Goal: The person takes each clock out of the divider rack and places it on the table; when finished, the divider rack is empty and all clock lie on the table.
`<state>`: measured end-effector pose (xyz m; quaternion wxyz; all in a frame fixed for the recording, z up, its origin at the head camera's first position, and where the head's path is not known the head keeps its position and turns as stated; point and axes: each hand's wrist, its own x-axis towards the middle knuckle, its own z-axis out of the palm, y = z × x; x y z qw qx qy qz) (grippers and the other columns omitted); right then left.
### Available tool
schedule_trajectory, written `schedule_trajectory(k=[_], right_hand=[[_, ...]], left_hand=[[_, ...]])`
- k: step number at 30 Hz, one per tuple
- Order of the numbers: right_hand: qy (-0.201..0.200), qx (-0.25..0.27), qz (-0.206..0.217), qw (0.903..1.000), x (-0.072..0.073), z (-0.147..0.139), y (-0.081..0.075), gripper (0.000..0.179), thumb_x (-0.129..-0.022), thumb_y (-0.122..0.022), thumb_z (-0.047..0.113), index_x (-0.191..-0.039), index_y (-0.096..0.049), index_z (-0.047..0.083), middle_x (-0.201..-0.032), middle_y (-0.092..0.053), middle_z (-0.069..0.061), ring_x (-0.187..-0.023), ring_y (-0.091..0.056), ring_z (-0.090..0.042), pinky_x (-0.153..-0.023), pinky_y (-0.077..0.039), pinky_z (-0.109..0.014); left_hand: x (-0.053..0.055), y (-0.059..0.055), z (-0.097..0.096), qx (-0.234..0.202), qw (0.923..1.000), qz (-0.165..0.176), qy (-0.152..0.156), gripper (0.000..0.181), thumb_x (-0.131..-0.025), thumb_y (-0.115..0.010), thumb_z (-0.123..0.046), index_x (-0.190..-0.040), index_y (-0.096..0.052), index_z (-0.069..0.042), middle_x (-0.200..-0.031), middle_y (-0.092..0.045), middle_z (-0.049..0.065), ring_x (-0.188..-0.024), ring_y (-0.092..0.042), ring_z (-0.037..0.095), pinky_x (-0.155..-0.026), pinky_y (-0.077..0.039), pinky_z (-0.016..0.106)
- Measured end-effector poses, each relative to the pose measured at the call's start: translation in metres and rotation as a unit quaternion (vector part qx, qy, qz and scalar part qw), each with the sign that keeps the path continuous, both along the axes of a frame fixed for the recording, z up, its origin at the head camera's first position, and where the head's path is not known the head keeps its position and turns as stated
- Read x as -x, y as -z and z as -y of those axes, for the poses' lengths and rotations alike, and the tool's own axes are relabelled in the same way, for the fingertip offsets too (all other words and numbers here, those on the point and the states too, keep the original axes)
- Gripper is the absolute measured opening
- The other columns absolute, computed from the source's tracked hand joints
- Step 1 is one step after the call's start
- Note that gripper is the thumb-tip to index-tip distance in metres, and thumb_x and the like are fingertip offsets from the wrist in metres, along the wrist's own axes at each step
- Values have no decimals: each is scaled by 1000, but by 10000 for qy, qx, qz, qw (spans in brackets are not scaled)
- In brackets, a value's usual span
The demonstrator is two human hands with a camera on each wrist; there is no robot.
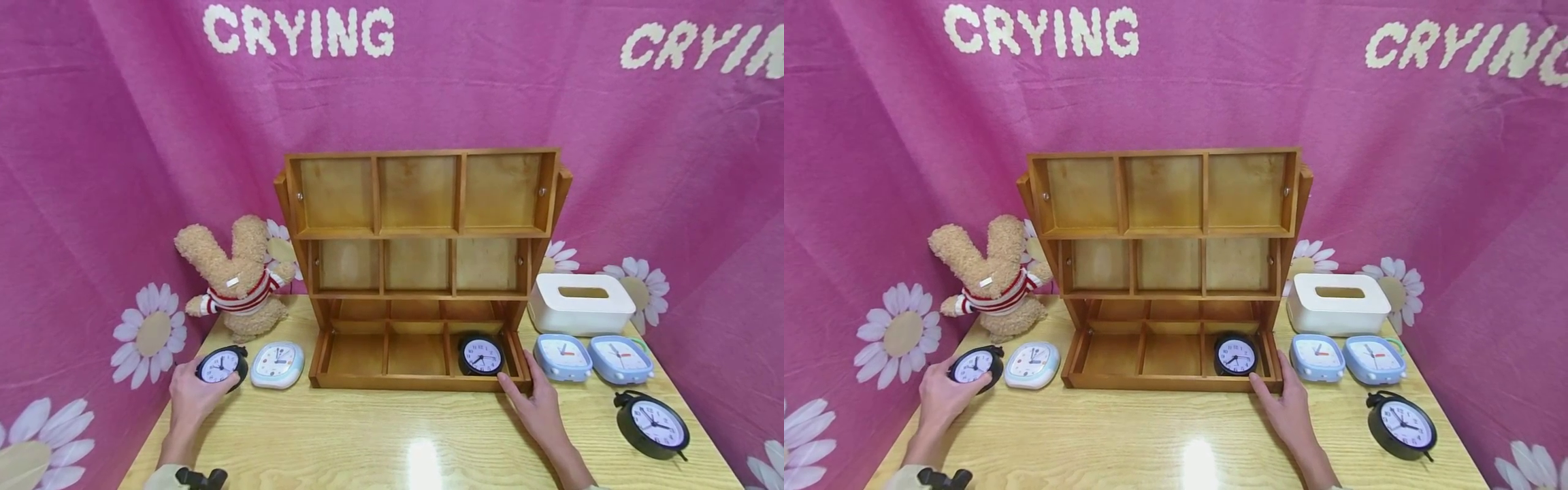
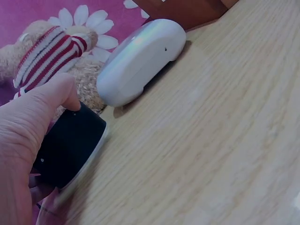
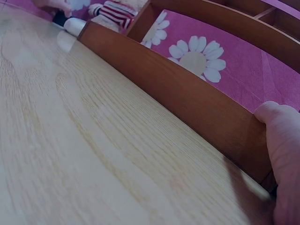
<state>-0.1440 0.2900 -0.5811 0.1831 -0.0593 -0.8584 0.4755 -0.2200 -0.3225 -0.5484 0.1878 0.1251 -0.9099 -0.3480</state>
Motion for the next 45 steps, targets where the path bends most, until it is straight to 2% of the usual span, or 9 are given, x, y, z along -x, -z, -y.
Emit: schedule_trajectory(k=[7, 13, 17, 21, 24, 30, 34, 39, 45], right_hand=[[13, -22, 4, 10000, 0, 1, 2, 77, -99, -74, 28, -158, -37, -4, -158, -43, -30, -142, -43, -42, -116, -36, -45], [-62, 63, 45, 10000, 0, 1, -1, 78, -99, -74, 28, -159, -35, -5, -159, -40, -31, -143, -41, -45, -115, -35, -57], [-34, 72, 30, 10000, 0, 0, -2, 78, -99, -74, 28, -159, -35, -3, -160, -40, -30, -144, -41, -44, -115, -34, -59], [-19, 82, 65, 9999, 1, 0, -2, 78, -99, -74, 29, -159, -35, -3, -160, -40, -29, -144, -40, -43, -116, -34, -55], [-24, 106, 101, 9999, 0, 0, -2, 78, -99, -73, 30, -159, -35, -2, -160, -41, -28, -145, -39, -41, -117, -33, -51], [-38, 129, 60, 9999, 0, 2, -2, 78, -99, -74, 28, -159, -35, -3, -160, -40, -30, -145, -39, -44, -117, -33, -58], [-24, 121, 52, 9999, 0, 0, -3, 79, -99, -74, 28, -159, -35, -4, -161, -38, -31, -146, -37, -46, -116, -32, -62], [-32, 93, 18, 9999, 0, 1, -3, 78, -99, -74, 29, -158, -35, -5, -160, -38, -32, -146, -37, -49, -115, -32, -64], [35, 33, -27, 10000, 0, 1, 0, 77, -98, -74, 28, -158, -37, -5, -159, -41, -31, -144, -41, -46, -115, -35, -62]], left_hand=[[-5, 0, 3, -126, 9997, 227, 36, 84, -73, -87, -24, -141, -52, 12, -132, -53, 38, -123, -49, 53, -101, -40, 64], [-15, -3, -1, -527, 9981, 322, -24, 94, -79, -84, -25, -152, -38, 13, -148, -43, 40, -137, -41, 56, -112, -32, 66], [-21, -10, -12, -666, 9977, -134, -41, 93, -80, -84, -23, -155, -38, 8, -149, -44, 38, -134, -44, 55, -112, -32, 67], [-27, -22, -28, -776, 9943, -728, 24, 94, -80, -84, -18, -158, -38, 4, -158, -40, 33, -146, -38, 50, -121, -29, 61], [-31, -29, -41, -804, 9894, -1195, 186, 93, -79, -85, -16, -158, -40, 3, -161, -38, 29, -151, -33, 46, -126, -25, 49], [-36, -36, -77, -670, 9761, -1952, 687, 81, -80, -85, -11, -151, -49, 6, -155, -47, 30, -143, -44, 49, -120, -26, 19], [-35, -36, -110, -606, 9686, -2154, 1080, 77, -79, -85, -9, -147, -53, 7, -149, -52, 32, -137, -49, 53, -116, -26, 13], [-34, -30, -140, -690, 9637, -2231, 1292, 73, -78, -85, -6, -145, -58, 3, -139, -61, 31, -127, -58, 51, -107, -27, 5], [-36, -21, -167, -758, 9589, -2103, 1746, 71, -79, -85, -5, -144, -58, 5, -138, -62, 31, -126, -60, 49, -107, -26, 3]])
